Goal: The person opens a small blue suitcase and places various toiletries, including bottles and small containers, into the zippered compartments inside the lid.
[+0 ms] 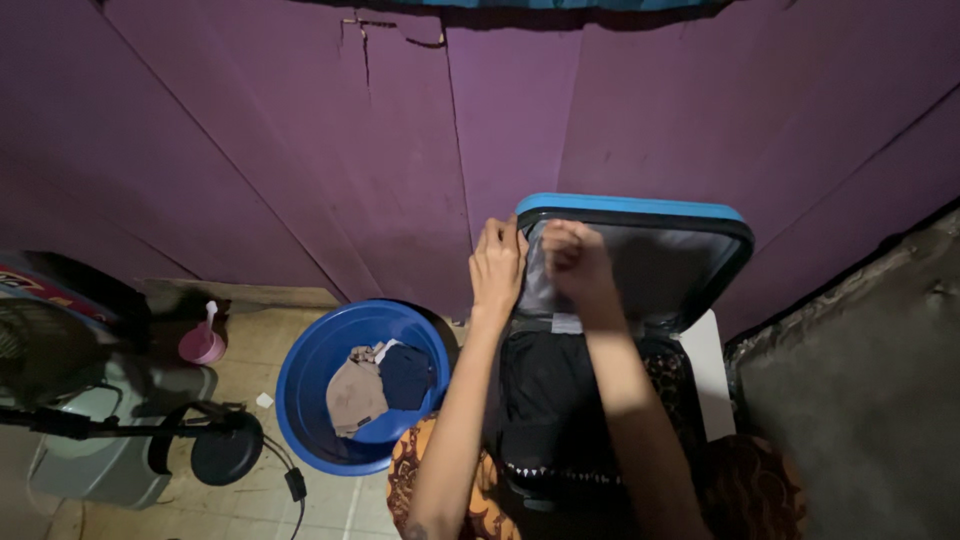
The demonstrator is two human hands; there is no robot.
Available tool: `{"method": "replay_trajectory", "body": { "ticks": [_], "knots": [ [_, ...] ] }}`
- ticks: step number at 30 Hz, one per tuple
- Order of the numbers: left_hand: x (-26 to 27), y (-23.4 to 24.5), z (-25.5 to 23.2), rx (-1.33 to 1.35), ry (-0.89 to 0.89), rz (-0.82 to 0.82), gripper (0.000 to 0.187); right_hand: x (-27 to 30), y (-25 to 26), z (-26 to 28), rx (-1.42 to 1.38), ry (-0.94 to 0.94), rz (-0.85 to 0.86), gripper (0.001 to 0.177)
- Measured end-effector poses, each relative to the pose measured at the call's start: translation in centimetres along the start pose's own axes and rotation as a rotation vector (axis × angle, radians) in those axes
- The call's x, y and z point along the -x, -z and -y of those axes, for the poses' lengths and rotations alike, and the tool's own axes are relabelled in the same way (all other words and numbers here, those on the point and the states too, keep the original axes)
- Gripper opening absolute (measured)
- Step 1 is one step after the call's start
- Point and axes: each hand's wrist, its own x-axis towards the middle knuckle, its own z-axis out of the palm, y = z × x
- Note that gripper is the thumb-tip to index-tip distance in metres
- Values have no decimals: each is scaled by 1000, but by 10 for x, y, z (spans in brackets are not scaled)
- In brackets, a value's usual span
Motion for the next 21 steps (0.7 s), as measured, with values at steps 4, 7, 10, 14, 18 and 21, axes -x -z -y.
{"method": "replay_trajectory", "body": {
  "ticks": [4,7,10,14,18,21],
  "knots": [
    [1,-7,4,-38,19,16,29,20,5,16,-277,-136,72,18],
    [0,-10,11,-64,47,0,29,49,19,50,-238,191,69,26],
    [2,-12,14,-37,69,45,30,89,25,84,-227,240,143,28],
    [0,-10,5,-79,60,14,33,132,15,109,-375,400,149,30],
    [7,-8,-20,-68,-57,-165,36,139,21,128,-178,316,108,27],
    [19,-33,-46,203,-281,-264,28,138,26,146,61,247,83,29]
  ]
}}
